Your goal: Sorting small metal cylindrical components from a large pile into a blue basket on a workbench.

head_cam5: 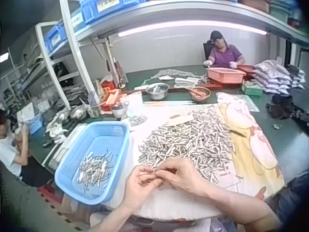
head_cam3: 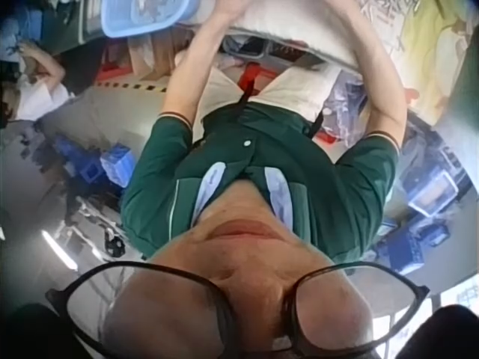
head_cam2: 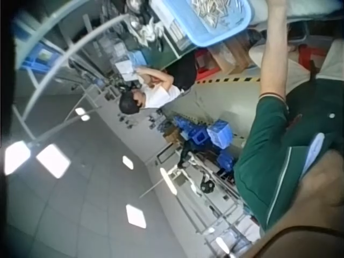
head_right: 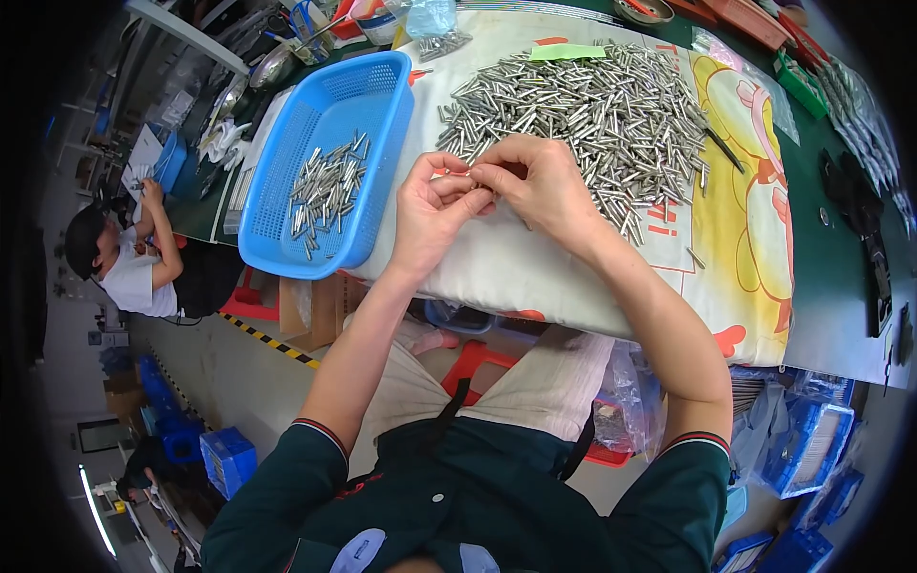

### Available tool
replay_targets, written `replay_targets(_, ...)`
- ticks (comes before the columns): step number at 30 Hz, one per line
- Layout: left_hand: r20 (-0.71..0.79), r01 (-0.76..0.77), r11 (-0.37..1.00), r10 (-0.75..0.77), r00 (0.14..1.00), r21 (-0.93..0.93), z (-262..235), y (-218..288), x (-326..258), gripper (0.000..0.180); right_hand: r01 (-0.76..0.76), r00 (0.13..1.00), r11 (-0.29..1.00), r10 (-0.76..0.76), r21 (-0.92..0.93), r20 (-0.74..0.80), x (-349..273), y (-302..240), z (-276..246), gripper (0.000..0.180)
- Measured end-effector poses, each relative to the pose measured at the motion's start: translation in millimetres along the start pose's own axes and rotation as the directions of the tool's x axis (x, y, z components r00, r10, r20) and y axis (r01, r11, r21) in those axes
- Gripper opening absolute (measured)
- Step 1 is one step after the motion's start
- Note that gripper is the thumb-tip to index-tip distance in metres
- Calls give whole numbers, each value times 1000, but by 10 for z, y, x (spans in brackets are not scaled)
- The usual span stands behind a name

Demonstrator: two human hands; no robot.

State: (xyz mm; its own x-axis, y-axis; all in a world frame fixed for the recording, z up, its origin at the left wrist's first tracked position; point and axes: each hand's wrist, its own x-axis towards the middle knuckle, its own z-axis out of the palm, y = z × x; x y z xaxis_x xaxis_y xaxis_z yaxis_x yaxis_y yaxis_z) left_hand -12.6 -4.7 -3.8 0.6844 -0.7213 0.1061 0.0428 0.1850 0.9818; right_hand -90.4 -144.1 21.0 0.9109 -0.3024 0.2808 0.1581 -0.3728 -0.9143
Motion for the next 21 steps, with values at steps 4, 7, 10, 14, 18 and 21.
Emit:
replay_targets(4, 53, -43, 996, 47, 997, -75, 18, 52, -40, 33, -306, 952, 912, 292, 273, 92, 36, -55, -110, 16)
replay_targets(7, 82, -453, 837, 451, 889, 306, 10, 48, -20, 43, -474, 879, 667, 390, 575, 273, 52, -12, -163, 17)
replay_targets(10, 240, -594, 594, 568, 787, 543, 10, 110, 2, 45, -583, 812, 442, 331, 681, 481, 49, 79, -194, 18)
replay_targets(14, 313, -631, 614, 553, 772, 473, -13, 153, 77, 39, -643, 764, 324, 332, 694, 553, -7, 125, -127, 14)
replay_targets(18, 388, -618, 649, 483, 785, 443, -58, 201, 147, 34, -646, 752, 222, 354, 730, 557, -29, 107, -73, 13)
replay_targets(21, 429, -609, 664, 442, 788, 435, -75, 233, 160, 30, -662, 728, 158, 368, 733, 578, -29, 143, -45, 13)
